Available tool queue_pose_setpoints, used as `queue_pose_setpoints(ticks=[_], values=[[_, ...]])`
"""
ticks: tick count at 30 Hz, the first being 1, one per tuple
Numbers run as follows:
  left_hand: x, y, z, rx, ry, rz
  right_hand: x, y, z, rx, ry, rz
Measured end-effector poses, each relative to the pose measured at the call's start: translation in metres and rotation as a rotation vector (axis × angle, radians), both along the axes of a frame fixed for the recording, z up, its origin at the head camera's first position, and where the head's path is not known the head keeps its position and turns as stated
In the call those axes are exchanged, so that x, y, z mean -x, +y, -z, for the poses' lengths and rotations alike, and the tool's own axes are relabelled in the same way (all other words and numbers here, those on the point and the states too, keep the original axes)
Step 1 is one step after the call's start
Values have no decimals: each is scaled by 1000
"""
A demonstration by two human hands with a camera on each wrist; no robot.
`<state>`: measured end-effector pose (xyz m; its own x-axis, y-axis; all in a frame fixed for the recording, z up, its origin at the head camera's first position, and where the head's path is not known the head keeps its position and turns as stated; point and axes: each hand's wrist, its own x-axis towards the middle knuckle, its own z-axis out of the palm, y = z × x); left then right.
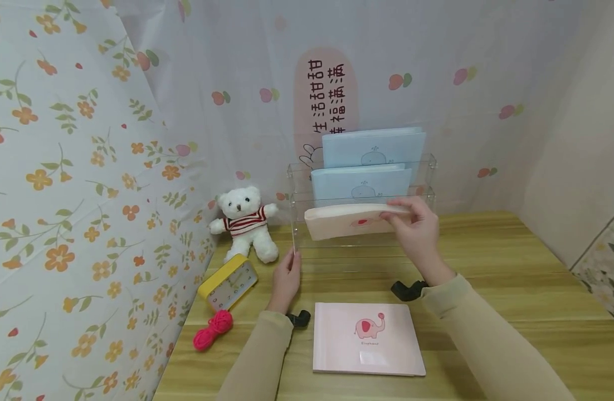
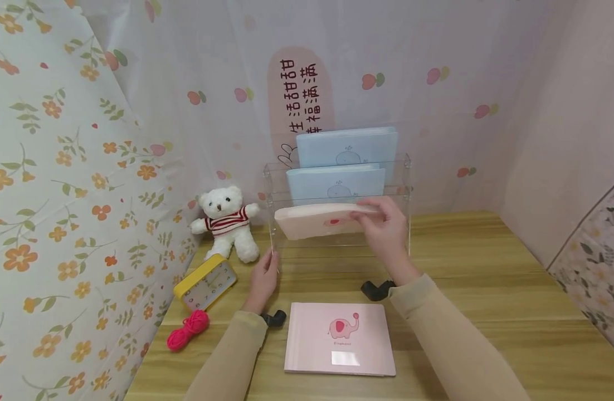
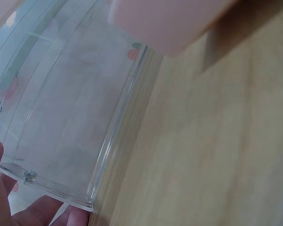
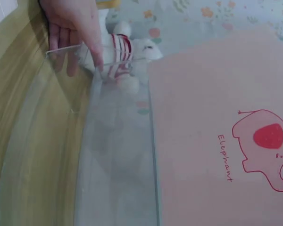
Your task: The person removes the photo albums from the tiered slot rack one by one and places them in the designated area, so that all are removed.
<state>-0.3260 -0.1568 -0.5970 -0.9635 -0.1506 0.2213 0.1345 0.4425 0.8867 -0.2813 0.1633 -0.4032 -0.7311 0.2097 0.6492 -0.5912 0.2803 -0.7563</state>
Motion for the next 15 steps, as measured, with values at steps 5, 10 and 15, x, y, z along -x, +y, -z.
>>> queue_pose_setpoints(ticks=[5, 10, 15], values=[[-7, 1, -12, 26, 40, -2, -13, -1, 8, -119, -129, 29], [-16, 6, -24, -4, -6, 18, -20, 3, 24, -194, -267, 48], [-17, 8, -23, -16, 3, 18, -25, 11, 39, -227, -398, 14]])
